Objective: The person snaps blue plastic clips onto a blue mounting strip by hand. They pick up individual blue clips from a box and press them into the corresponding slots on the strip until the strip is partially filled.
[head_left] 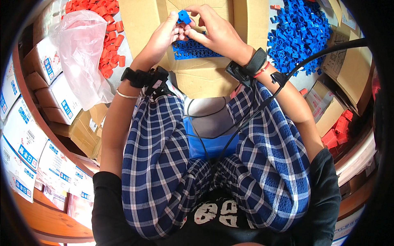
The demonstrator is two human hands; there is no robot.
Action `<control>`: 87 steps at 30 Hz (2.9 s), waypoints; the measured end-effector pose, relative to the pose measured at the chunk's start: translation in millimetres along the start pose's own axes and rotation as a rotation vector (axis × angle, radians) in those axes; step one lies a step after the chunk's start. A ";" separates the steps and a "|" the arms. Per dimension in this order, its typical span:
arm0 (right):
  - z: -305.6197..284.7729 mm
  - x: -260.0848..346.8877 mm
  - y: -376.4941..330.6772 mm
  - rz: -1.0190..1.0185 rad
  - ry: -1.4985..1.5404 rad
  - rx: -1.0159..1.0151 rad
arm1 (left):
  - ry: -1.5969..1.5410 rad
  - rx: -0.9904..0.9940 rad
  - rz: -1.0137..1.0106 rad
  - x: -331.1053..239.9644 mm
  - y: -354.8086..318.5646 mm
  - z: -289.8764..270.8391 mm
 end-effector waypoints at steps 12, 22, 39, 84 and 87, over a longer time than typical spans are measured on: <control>4.8 -6.1 -4.7 -0.050 -0.027 0.056 | 0.452 -0.133 0.092 0.1 -3.5 3.1; 3.7 -8.2 -9.3 -0.082 -0.124 0.071 | 0.563 -0.183 0.169 -7.3 -5.0 6.7; 13.8 -14.3 -14.8 -0.068 -0.198 0.087 | 0.314 -0.199 0.000 24.6 11.6 5.4; 15.7 -21.8 -4.7 0.310 0.279 -0.163 | 0.549 -0.348 0.361 -10.9 -1.0 0.6; 16.3 -27.8 -9.7 0.347 0.289 -0.135 | 0.580 -0.350 0.352 -9.9 -1.4 5.7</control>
Point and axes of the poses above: each hand's wrist, its own y-axis towards the middle knuckle, its own z-axis out of the palm, x = y × z, the point moved 4 cm from there along y, towards the middle knuckle, and after that the axes turned 11 degrees about -z, right-handed, at the moved point
